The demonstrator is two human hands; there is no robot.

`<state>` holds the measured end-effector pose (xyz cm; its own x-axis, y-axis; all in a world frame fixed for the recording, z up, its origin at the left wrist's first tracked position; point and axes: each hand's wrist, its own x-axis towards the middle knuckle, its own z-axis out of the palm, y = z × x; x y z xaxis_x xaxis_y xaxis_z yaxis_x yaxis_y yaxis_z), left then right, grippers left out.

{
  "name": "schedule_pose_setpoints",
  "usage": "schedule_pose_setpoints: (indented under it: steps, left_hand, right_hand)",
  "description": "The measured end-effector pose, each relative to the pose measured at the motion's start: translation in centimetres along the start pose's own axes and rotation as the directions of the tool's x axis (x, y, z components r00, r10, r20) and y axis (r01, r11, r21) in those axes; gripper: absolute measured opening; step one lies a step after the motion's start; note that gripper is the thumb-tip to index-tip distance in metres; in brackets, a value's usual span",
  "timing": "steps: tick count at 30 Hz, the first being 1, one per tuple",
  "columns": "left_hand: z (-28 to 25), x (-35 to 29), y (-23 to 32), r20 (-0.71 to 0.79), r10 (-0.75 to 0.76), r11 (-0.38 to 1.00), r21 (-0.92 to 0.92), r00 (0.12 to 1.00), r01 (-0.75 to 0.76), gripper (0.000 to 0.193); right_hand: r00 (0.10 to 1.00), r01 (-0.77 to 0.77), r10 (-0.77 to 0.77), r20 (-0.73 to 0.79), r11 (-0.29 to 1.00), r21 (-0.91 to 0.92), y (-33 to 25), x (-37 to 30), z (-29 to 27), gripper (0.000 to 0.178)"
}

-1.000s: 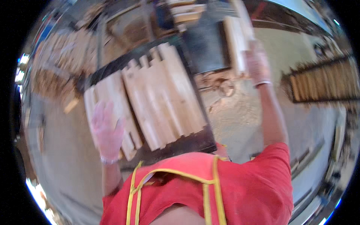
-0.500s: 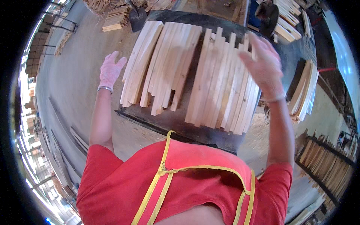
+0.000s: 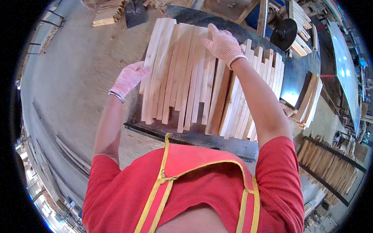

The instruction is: The person gathers and stacks light-colored wooden planks on a metal workbench in a workshop. They repeatedly pick up planks from the floor and a pile, align them, and place them into a neat stack. The person also moves a stack of planks to a different location on the bench.

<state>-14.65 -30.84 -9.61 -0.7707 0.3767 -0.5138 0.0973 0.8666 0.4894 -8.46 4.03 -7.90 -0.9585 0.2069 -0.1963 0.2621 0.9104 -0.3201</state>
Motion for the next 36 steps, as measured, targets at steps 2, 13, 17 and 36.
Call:
schedule_pose_setpoints:
  steps: [2,13,17,36]
  left_hand:
    - [-0.1,1.5,-2.1,-0.037,0.014,0.999,-0.05,0.999,-0.016,0.07]
    - [1.7,3.2,3.3,-0.243,0.098,0.995,0.04,0.965,-0.091,0.072]
    - [-2.5,0.3,7.8,-0.473,0.238,0.944,-0.094,0.848,-0.317,0.068]
    - [1.2,0.2,-6.0,0.015,0.582,0.513,0.769,0.813,-0.381,0.064]
  right_hand:
    - [0.989,-0.099,0.142,-0.047,0.859,0.503,-0.4,-2.2,2.8,0.087]
    - [0.898,-0.306,0.408,0.163,0.314,0.899,-2.9,-8.0,4.7,0.098]
    - [0.949,0.092,0.275,-0.154,0.226,0.97,-2.2,-8.2,0.6,0.063]
    - [0.981,0.191,-0.161,0.109,0.901,-0.39,0.5,-14.4,10.2,0.08]
